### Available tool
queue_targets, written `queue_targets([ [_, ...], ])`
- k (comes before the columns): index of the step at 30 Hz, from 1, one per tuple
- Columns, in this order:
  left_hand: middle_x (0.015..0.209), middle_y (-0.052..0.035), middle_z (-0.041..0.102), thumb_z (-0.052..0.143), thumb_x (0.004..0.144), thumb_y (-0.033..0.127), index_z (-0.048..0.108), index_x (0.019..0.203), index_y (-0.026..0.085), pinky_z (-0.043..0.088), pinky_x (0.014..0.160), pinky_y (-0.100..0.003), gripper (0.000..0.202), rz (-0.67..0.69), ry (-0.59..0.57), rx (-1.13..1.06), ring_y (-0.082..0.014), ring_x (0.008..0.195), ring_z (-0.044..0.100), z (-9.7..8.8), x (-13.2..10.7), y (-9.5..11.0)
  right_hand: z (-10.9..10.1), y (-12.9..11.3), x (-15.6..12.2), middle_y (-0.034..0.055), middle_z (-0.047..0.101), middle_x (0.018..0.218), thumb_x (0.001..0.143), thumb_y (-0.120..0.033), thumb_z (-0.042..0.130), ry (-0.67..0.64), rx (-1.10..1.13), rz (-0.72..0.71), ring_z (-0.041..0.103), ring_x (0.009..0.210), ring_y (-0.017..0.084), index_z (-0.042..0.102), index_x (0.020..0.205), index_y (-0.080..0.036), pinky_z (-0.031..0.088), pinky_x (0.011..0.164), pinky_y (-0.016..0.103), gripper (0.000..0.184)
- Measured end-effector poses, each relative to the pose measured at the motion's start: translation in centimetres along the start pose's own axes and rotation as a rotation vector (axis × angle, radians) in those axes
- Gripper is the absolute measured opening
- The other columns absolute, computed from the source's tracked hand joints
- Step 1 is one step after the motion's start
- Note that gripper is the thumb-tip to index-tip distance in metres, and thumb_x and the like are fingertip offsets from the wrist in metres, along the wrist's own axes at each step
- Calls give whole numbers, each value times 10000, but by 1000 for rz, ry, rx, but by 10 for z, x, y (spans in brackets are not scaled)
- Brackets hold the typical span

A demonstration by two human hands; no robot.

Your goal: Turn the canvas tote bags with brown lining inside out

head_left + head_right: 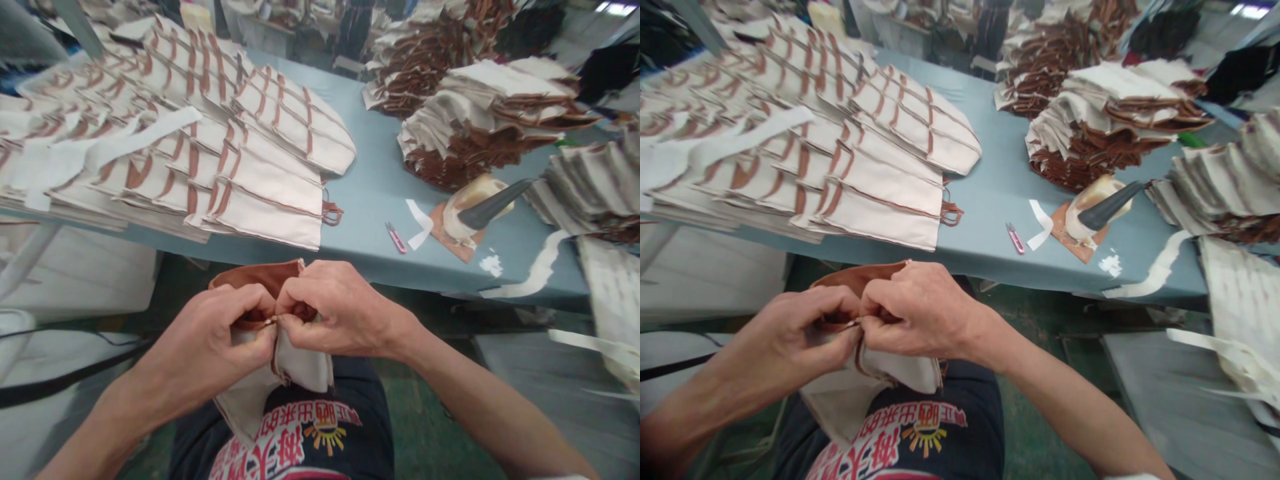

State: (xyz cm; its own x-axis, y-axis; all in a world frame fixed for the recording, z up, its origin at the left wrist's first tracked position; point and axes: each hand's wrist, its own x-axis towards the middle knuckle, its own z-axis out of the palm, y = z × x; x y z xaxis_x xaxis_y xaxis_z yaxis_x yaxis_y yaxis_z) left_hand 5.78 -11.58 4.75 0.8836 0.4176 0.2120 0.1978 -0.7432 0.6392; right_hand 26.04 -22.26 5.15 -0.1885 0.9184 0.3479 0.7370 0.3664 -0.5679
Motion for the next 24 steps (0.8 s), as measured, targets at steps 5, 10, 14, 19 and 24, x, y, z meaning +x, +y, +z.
queue_targets([
  [5,555,90,548,503,899,211,516,648,235,341,469,-215,253,17,36,32,-79,467,492,-10,9,13,-8,-9,3,-10,733,708,956,-177,608,-21,22,67,616,647,144,682,849,-201,372,673,289,133],
  [10,576,91,595,506,934,170,591,660,224,407,499,-150,292,69,103,-29,-62,491,555,-20,11,18,-14,-21,7,54,790,829,909,-244,596,-17,13,111,693,731,192,664,899,-187,432,705,309,89],
  [14,657,97,719,585,987,184,713,753,235,464,542,-114,272,109,103,-77,-53,541,663,-29,10,18,-11,-23,10,6,691,693,861,-243,547,64,-2,70,575,622,158,617,801,-208,368,637,299,98],
  [19,721,89,780,620,1015,206,758,827,259,498,556,-105,239,127,79,-111,-64,563,711,-35,11,18,-12,-22,14,-72,517,617,777,-227,550,96,204,113,407,533,84,537,717,-216,312,566,239,62],
  [24,727,78,800,615,1037,279,773,862,271,474,502,-144,236,109,38,-64,-94,557,725,-39,10,12,-17,-22,16,-71,501,610,758,-258,570,-14,346,231,402,537,78,550,704,-209,275,532,222,75],
])
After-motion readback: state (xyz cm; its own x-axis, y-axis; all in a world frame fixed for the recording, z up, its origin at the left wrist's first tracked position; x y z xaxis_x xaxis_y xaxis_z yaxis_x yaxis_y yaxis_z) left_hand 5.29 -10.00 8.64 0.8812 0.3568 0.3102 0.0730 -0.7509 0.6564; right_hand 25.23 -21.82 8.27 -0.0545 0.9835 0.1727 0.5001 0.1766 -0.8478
